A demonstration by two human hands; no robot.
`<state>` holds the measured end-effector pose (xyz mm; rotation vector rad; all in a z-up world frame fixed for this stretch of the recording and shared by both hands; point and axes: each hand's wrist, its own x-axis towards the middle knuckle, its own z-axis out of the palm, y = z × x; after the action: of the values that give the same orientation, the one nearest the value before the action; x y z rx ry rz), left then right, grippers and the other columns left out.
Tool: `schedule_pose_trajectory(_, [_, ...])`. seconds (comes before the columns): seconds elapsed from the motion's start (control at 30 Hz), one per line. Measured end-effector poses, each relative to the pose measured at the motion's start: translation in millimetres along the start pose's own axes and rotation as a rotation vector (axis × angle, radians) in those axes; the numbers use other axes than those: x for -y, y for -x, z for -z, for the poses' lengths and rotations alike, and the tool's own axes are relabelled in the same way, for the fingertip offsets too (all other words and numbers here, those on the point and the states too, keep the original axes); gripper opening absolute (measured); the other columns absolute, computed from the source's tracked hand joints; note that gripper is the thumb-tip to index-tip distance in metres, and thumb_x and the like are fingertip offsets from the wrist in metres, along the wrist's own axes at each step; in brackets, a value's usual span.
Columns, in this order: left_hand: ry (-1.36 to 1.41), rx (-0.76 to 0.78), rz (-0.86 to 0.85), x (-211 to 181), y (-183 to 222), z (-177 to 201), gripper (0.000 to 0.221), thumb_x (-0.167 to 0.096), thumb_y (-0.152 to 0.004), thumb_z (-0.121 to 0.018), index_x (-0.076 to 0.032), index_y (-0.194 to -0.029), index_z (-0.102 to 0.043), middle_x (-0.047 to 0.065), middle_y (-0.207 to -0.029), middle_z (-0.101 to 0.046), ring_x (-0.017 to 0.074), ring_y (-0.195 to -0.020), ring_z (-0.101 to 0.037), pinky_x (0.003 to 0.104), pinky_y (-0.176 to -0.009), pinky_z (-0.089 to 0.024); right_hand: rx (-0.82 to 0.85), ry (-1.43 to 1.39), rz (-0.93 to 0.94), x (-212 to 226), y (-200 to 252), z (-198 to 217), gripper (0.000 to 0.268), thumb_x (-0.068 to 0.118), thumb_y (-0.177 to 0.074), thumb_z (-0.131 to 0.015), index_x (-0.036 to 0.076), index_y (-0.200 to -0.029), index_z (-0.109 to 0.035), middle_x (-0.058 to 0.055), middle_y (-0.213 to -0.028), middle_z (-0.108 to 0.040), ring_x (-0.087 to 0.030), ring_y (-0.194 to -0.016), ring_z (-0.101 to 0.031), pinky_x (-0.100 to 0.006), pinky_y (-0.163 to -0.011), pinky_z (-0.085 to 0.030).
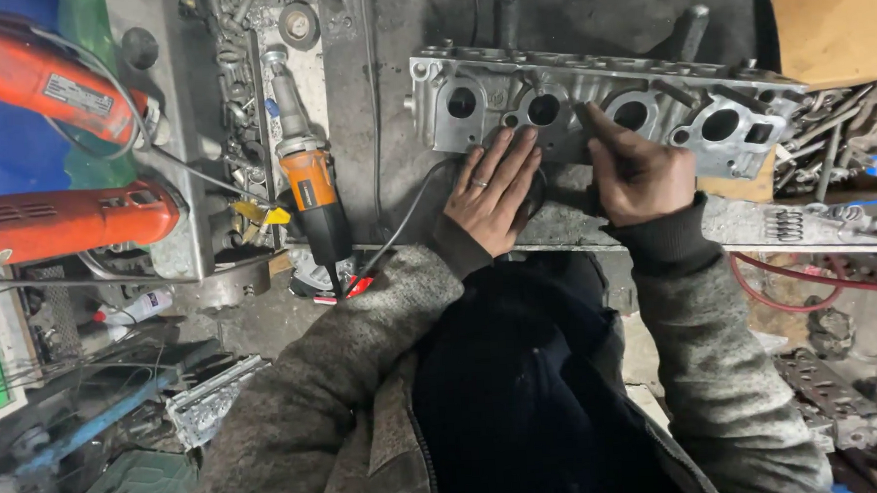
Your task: The person uses a black angle grinder over an aluminum engine valve cover on a cluttered workbench, then sets the grinder down and works on the cover's surface by hand, fitting a small piece against it, before picking the grinder back up and grinding the part again.
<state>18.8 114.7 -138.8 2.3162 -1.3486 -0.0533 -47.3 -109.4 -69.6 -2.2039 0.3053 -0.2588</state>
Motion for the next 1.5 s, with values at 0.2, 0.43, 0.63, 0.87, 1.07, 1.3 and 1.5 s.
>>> schedule_pose_trajectory(0.2, [0.021,0.002,0.008,-1.6,0.9,-3.7,0.081,-0.018,-0.090,-0.076,-0.006,-0.160,-0.038,0.009,-0.174,-0.018,0.0281,-0.164,-0.010,0.050,-0.134,-0.010,0.022,0.082,0.111,-2.0,2.9,2.9,0.032,0.009,-0.105,-0.067,0.006,-0.137,-0.070,-0.018,-0.098,-0.076,-0.021,-0.084,-0.076,-0.032,-0.075,-0.060])
schedule_pose_trajectory(0.43, [0.023,-0.010,0.015,-4.6,-0.9,-6.1,0.085,-0.020,-0.088,-0.078,-0.007,-0.162,-0.036,0.008,-0.173,-0.019,0.0280,-0.163,-0.009,0.051,-0.134,-0.009,0.160,0.140,-0.026,1.7,-5.5,21.7,0.037,0.015,-0.100,-0.069,0.012,-0.137,-0.072,-0.016,-0.079,-0.073,-0.019,-0.063,-0.072,-0.033,-0.061,-0.056])
schedule_pose_trajectory(0.63, [0.025,-0.012,0.029,-4.1,0.9,-6.9,0.087,-0.021,-0.088,-0.078,-0.007,-0.162,-0.034,0.008,-0.174,-0.017,0.0285,-0.163,-0.009,0.051,-0.134,-0.009,0.207,0.145,0.040,-8.2,-6.3,18.7,0.037,0.016,-0.100,-0.068,0.012,-0.136,-0.072,-0.016,-0.082,-0.074,-0.020,-0.062,-0.071,-0.033,-0.061,-0.056])
schedule_pose_trajectory(0.87, [0.036,0.022,0.055,-9.1,-0.2,1.5,0.094,-0.022,-0.084,-0.080,-0.008,-0.163,-0.032,0.007,-0.174,-0.016,0.0283,-0.163,-0.008,0.052,-0.134,-0.011,0.206,0.159,0.129,-10.6,-7.5,25.0,0.034,0.018,-0.104,-0.068,0.014,-0.137,-0.072,-0.016,-0.090,-0.075,-0.022,-0.072,-0.074,-0.034,-0.070,-0.059])
schedule_pose_trajectory(1.07, [0.032,0.034,0.070,-10.5,-0.8,0.3,0.093,-0.023,-0.083,-0.082,-0.008,-0.162,-0.035,0.007,-0.174,-0.014,0.0280,-0.163,-0.007,0.052,-0.133,-0.011,0.273,0.181,0.134,-13.0,-13.1,26.2,0.037,0.017,-0.101,-0.068,0.014,-0.137,-0.072,-0.014,-0.084,-0.075,-0.022,-0.066,-0.073,-0.035,-0.065,-0.059])
schedule_pose_trajectory(1.3, [0.052,0.051,0.063,-8.5,1.5,-3.1,0.089,-0.020,-0.084,-0.080,-0.008,-0.161,-0.036,0.008,-0.174,-0.015,0.0287,-0.163,-0.005,0.054,-0.134,-0.009,0.243,0.221,0.058,0.3,-8.0,22.8,0.036,0.017,-0.100,-0.069,0.015,-0.136,-0.073,-0.017,-0.084,-0.074,-0.025,-0.065,-0.073,-0.036,-0.064,-0.058])
schedule_pose_trajectory(1.5, [0.050,0.034,0.036,-6.3,0.6,-5.8,0.089,-0.020,-0.085,-0.078,-0.007,-0.162,-0.035,0.010,-0.174,-0.014,0.0293,-0.163,-0.005,0.055,-0.133,-0.010,0.220,0.222,0.117,-2.2,-5.1,22.9,0.038,0.017,-0.099,-0.069,0.014,-0.137,-0.072,-0.019,-0.088,-0.073,-0.029,-0.071,-0.073,-0.039,-0.067,-0.059])
